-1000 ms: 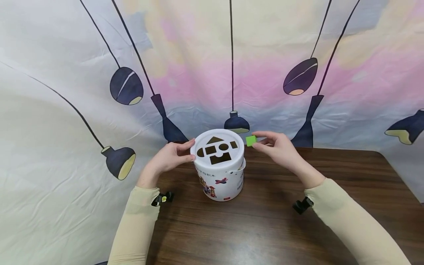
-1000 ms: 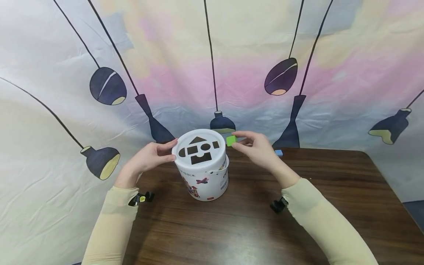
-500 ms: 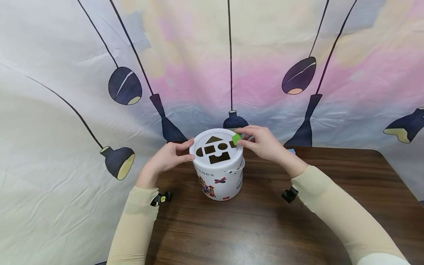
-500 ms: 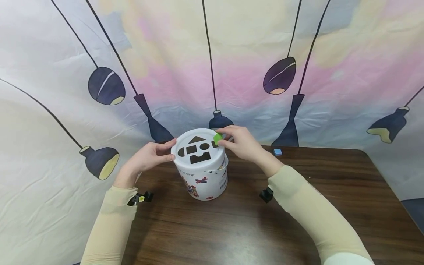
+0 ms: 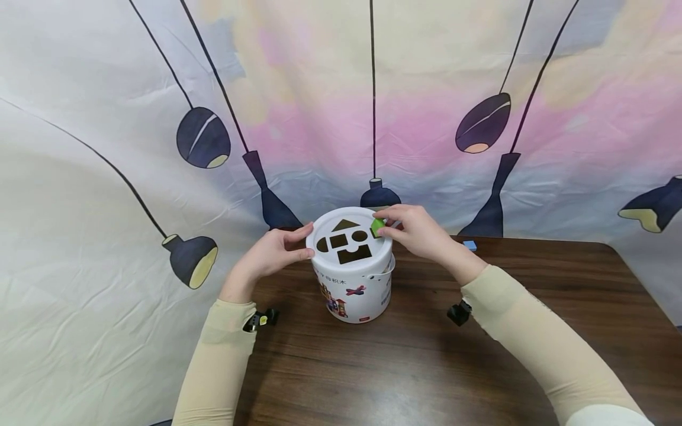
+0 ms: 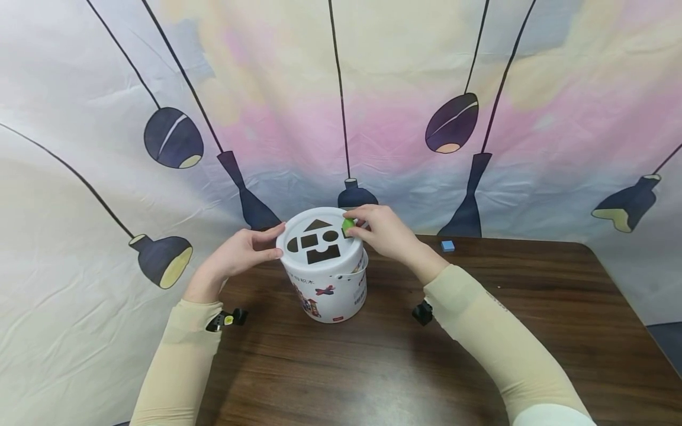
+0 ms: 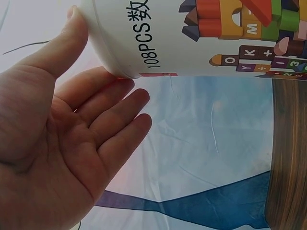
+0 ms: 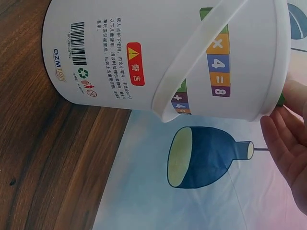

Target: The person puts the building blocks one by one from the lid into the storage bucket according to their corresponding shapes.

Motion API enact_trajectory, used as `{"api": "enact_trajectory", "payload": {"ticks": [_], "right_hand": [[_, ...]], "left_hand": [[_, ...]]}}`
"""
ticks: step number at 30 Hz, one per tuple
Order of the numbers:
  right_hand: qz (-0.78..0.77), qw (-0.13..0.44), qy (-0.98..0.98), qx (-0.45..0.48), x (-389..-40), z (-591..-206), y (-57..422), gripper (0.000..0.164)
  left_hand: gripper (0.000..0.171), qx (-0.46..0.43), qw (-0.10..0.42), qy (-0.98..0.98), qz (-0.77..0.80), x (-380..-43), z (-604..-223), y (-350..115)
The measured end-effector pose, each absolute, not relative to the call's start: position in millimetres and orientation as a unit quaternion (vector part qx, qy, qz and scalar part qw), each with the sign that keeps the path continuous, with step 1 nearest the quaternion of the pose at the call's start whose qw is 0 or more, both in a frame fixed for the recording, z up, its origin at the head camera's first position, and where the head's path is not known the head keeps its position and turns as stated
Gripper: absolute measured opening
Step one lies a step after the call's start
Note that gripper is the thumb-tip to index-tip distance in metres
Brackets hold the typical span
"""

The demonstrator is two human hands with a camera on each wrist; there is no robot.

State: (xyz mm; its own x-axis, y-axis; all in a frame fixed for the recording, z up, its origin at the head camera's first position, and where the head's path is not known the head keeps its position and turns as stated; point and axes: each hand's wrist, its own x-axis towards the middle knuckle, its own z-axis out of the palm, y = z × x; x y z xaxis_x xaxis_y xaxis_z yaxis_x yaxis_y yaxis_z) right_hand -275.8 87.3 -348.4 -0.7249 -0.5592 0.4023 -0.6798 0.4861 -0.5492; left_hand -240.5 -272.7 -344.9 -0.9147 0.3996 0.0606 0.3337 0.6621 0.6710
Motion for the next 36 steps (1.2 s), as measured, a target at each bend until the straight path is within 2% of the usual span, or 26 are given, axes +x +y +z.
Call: {"api": "enact_trajectory", "payload": {"ticks": [36], "right_hand": [[0.347, 0.079, -0.862, 0.36, -274.9, -350.7, 87.5, 0.039]], "left_hand": [[0.069, 0.198, 0.043, 0.912, 0.356, -238.0, -344.9, -272.8]]}}
